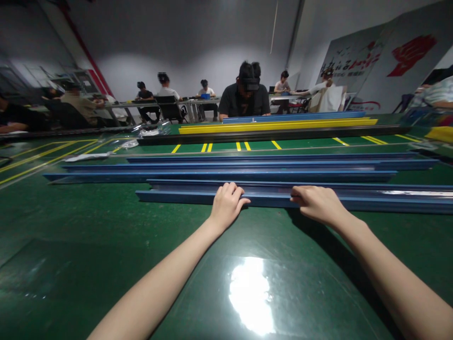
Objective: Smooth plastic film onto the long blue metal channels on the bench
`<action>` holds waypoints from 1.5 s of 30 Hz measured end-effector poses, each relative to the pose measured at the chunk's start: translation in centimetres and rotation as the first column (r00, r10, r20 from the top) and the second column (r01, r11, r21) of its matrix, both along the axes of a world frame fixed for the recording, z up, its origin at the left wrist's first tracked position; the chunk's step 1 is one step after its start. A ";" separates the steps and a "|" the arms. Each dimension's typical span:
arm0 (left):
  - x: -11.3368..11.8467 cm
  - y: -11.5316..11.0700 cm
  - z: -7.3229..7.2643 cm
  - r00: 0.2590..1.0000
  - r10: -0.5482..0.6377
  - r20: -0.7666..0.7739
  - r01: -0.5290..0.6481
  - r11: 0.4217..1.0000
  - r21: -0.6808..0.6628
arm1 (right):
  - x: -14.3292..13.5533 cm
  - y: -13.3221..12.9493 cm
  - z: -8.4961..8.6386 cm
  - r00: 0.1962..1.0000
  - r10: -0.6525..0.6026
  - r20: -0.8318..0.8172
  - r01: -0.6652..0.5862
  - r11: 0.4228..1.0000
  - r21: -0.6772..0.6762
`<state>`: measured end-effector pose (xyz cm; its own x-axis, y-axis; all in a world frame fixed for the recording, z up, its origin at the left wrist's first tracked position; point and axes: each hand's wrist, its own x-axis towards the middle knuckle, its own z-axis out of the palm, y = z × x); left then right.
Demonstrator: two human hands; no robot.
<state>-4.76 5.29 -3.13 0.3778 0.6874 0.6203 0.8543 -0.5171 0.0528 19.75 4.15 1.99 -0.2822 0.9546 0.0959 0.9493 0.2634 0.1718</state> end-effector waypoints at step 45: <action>0.1 0.2 -0.3 0.999 -0.006 -0.041 0.007 1.000 0.003 | -0.5 0.8 -2.9 0.942 0.334 -0.035 -0.320 0.924 0.209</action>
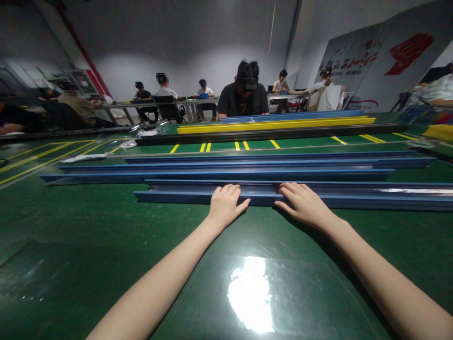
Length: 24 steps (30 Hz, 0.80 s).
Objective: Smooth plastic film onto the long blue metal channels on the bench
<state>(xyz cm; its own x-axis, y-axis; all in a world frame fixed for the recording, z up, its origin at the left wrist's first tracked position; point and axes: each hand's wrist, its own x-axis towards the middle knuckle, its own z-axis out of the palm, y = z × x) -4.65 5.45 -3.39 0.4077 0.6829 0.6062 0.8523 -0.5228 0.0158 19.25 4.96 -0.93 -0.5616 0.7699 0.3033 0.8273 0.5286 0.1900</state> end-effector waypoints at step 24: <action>0.2 -0.3 0.3 0.994 0.088 -0.070 -0.088 0.996 0.008 | 0.1 0.1 -0.1 1.000 0.009 -0.015 -0.009 1.000 -0.002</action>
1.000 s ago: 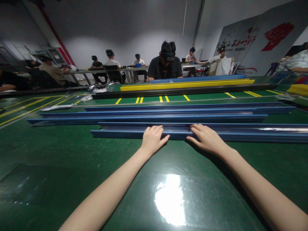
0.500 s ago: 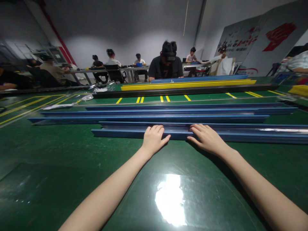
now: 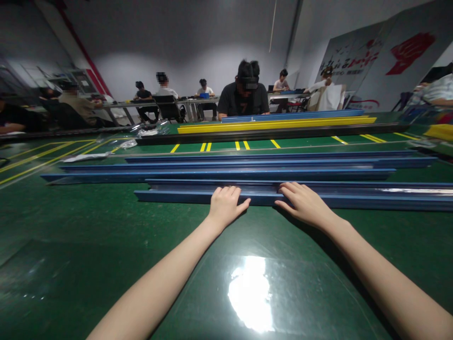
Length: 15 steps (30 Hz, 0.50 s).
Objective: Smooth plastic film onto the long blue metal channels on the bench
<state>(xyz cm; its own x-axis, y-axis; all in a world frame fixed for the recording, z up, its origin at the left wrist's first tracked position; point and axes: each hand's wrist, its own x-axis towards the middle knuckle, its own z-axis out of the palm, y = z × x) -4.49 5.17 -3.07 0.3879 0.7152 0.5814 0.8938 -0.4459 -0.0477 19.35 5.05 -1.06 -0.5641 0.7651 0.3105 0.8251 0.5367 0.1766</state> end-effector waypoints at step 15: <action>-0.2 0.1 1.5 0.998 0.023 -0.062 -0.033 0.984 -0.175 | 0.0 0.0 0.0 1.000 -0.003 -0.010 0.002 1.000 -0.013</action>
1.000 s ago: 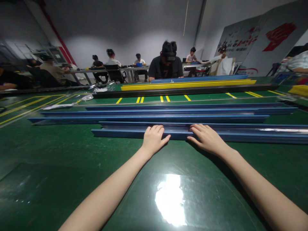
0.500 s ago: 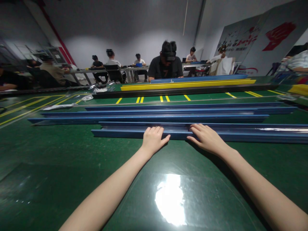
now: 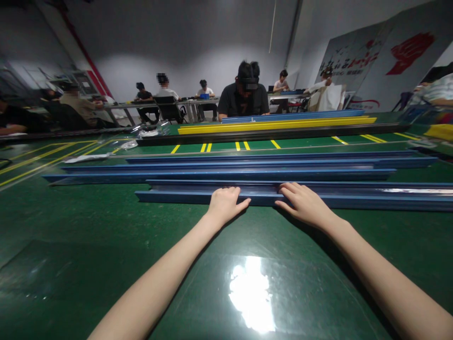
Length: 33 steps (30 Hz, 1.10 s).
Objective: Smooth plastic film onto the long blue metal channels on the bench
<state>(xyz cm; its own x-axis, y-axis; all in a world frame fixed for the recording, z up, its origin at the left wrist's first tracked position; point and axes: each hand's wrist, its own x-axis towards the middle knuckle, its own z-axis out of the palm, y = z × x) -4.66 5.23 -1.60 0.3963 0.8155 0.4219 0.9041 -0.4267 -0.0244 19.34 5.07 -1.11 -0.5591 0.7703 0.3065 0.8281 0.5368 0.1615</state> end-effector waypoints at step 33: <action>-0.1 0.2 -1.7 0.996 -0.080 0.039 0.068 0.967 0.245 | -0.2 -0.2 0.2 0.998 -0.029 0.054 0.028 0.999 0.020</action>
<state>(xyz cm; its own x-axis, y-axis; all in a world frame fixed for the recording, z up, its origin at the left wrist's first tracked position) -4.77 5.46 -3.28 0.4256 0.6555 0.6238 0.8731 -0.4787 -0.0926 19.18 4.88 -0.93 -0.5533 0.7804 0.2913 0.8327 0.5096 0.2164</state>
